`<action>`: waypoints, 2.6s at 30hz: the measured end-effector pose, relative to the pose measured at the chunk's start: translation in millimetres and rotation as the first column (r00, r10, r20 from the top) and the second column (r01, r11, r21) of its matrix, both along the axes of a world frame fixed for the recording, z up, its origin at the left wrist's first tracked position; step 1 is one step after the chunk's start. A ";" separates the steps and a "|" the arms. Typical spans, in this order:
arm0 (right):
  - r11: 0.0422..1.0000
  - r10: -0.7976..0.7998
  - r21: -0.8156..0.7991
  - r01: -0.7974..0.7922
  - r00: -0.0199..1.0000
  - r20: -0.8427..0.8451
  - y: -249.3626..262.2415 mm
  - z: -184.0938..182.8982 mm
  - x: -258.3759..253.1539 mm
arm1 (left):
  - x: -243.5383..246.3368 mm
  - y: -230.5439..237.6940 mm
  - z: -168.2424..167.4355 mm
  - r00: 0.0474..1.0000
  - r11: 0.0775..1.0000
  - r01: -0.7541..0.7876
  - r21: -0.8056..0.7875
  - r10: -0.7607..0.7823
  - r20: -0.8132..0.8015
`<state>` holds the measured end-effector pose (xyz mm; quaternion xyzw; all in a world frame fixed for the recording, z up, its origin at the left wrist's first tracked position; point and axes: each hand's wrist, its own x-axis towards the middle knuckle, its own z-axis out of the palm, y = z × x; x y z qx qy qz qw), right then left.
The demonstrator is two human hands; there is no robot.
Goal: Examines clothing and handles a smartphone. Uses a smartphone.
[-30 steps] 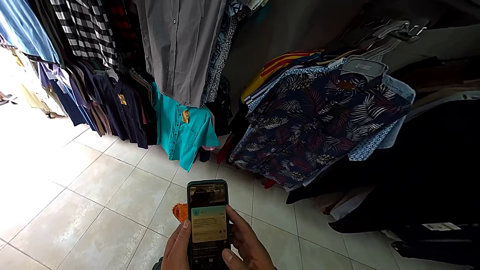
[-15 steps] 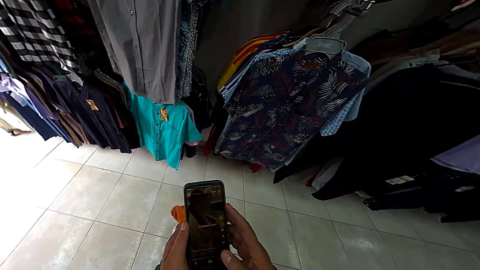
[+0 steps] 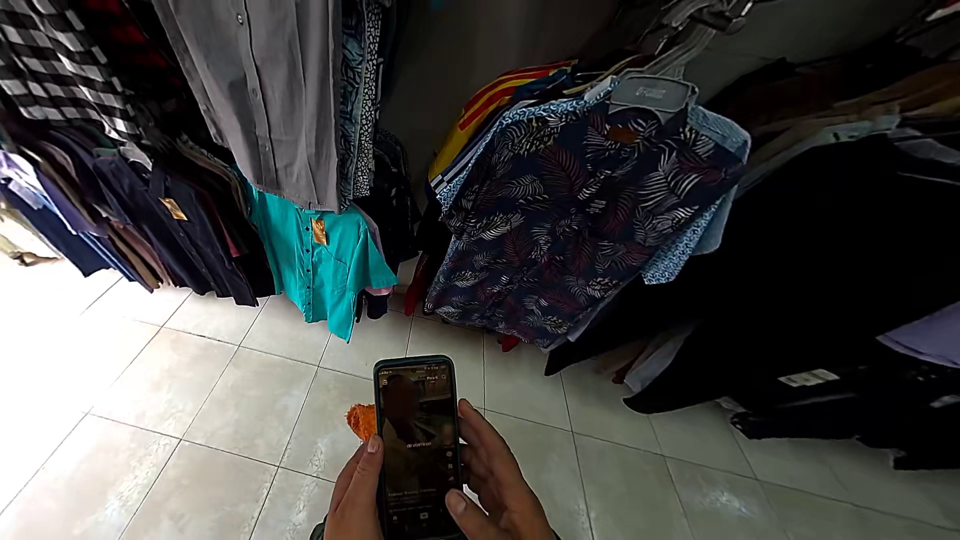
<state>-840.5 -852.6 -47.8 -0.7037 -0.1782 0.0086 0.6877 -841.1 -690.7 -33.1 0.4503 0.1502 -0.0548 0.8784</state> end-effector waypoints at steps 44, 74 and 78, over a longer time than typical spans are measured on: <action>0.944 0.329 0.009 -0.329 0.943 -0.055 -54.2 4.2 44.8 | -12.8 -62.9 -3.7 0.949 0.950 -0.310 -0.019 0.311 0.052; 0.948 0.318 0.012 -0.319 0.945 -0.077 -46.7 1.9 47.4 | -7.0 -55.0 -2.8 0.952 0.952 -0.305 -0.028 0.305 0.001; 0.947 0.321 0.003 -0.322 0.944 -0.069 -46.4 1.9 47.7 | -7.6 -55.4 -2.0 0.949 0.948 -0.316 -0.034 0.316 -0.001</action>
